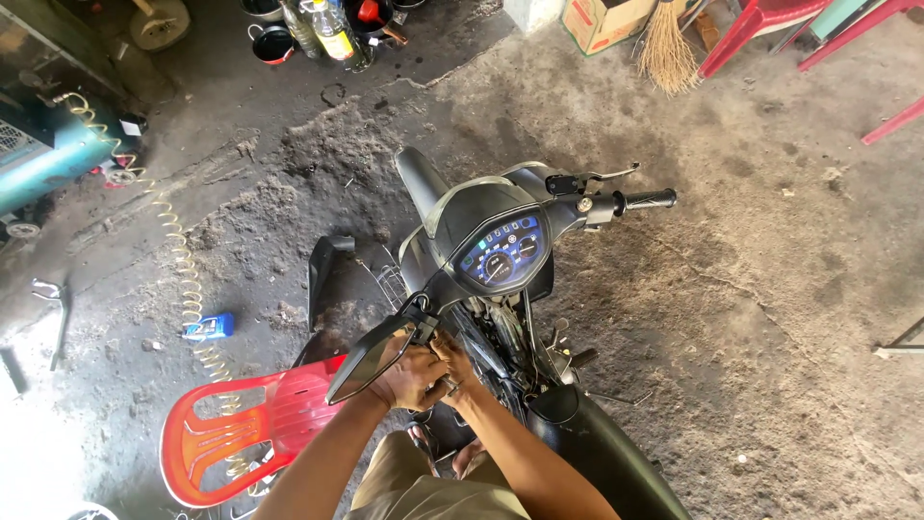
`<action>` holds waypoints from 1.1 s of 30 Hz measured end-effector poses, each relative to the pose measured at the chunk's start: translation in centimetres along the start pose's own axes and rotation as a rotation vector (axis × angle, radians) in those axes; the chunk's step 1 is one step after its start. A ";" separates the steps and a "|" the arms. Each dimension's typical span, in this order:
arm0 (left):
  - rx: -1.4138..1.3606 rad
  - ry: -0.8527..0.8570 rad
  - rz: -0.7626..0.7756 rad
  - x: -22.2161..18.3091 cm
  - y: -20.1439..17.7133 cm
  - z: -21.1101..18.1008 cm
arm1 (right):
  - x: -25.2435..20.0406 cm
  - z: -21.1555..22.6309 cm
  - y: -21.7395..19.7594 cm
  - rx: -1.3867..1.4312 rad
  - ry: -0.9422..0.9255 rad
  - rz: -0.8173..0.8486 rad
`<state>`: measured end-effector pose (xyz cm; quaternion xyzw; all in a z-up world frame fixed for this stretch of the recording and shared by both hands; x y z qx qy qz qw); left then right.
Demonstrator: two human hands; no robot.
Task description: Adjusting and connecting electrical wiring on a motorcycle under the seat and side panels.
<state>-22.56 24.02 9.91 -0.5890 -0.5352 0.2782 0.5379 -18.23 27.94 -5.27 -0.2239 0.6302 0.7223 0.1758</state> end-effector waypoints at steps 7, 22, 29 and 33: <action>0.005 0.014 -0.021 0.1 -0.4 -0.1 | 2.1 -2.1 -1.1 0.148 0.028 0.087; -0.036 -0.025 0.057 -0.3 0.9 0.2 | 2.0 -3.3 -1.0 0.305 0.264 0.029; -0.060 -0.028 0.056 -0.4 1.1 0.4 | 2.1 -4.3 -1.1 0.404 0.284 0.213; -0.082 0.006 0.002 -0.7 1.5 0.5 | 1.5 -3.7 -0.3 0.346 0.125 0.339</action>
Point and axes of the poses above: each hand's wrist, its own x-axis towards the middle knuckle, its own y-axis out of the palm, z = x × y, the point moved 6 cm from there along x, towards the middle knuckle, and after that the axes turned 13 degrees about y, right-handed, at the moved point
